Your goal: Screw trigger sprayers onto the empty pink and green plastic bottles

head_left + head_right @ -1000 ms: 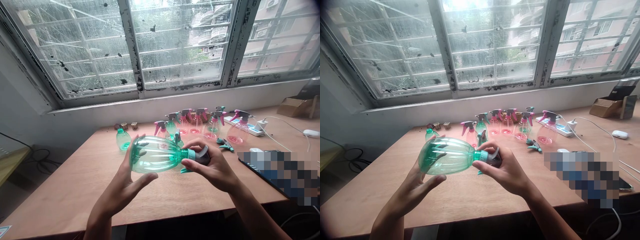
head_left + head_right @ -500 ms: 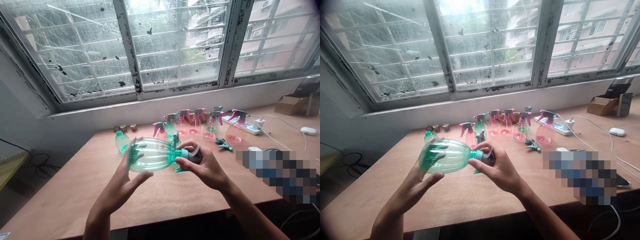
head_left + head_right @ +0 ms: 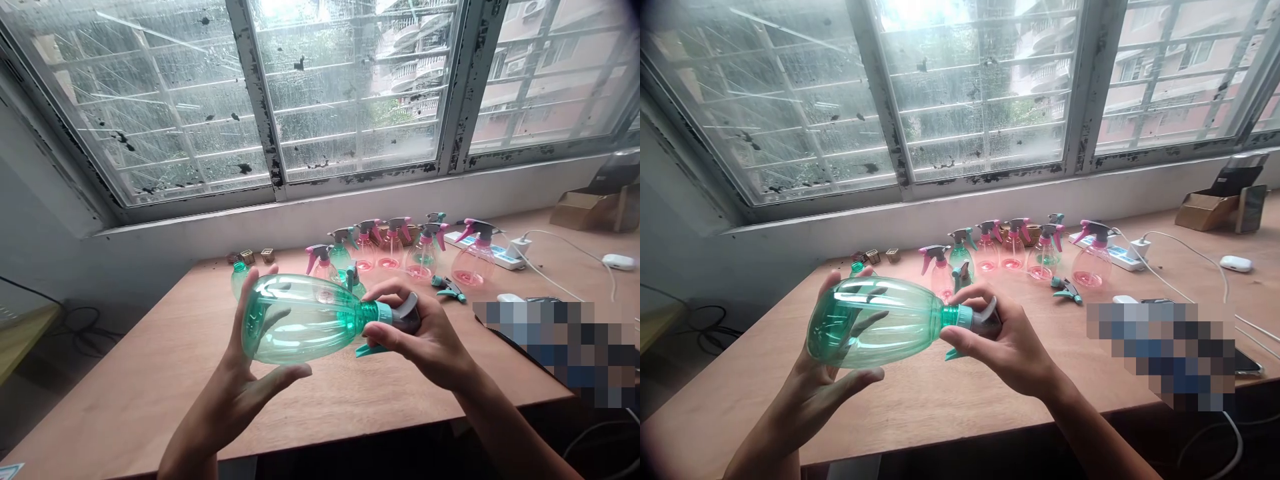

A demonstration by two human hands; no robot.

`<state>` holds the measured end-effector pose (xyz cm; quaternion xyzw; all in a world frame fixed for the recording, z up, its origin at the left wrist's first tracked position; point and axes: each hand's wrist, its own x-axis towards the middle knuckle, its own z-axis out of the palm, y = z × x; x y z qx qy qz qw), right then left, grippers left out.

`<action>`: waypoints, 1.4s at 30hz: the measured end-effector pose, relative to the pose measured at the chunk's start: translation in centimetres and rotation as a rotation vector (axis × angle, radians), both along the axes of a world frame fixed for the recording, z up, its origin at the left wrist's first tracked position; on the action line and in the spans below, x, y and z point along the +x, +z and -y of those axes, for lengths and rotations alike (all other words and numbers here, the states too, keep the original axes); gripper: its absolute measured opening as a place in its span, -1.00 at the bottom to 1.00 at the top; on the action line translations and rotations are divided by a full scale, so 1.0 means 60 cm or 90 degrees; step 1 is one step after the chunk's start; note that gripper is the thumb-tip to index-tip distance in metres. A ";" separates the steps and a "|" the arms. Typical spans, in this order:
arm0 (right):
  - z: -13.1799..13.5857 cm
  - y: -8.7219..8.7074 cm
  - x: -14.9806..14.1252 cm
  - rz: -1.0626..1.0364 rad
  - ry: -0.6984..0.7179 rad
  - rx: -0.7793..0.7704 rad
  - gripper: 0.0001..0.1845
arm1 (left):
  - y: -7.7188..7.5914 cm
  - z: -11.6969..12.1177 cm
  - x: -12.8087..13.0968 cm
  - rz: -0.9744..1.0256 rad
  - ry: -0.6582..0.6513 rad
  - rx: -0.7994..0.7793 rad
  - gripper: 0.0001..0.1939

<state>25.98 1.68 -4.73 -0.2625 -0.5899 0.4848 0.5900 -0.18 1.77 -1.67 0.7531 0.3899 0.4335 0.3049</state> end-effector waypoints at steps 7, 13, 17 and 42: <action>-0.002 0.003 0.002 -0.001 -0.007 0.011 -0.75 | -0.010 -0.009 0.003 0.007 -0.033 0.109 0.04; 0.000 0.001 0.003 0.005 -0.004 0.010 -0.74 | -0.014 -0.012 -0.003 0.024 -0.051 0.058 0.13; 0.000 0.001 0.002 0.005 0.005 0.006 -0.72 | -0.011 -0.011 -0.004 0.026 -0.028 0.034 0.03; 0.000 0.001 0.002 0.011 0.028 -0.001 -0.72 | -0.007 -0.012 -0.007 0.035 -0.045 0.036 -0.11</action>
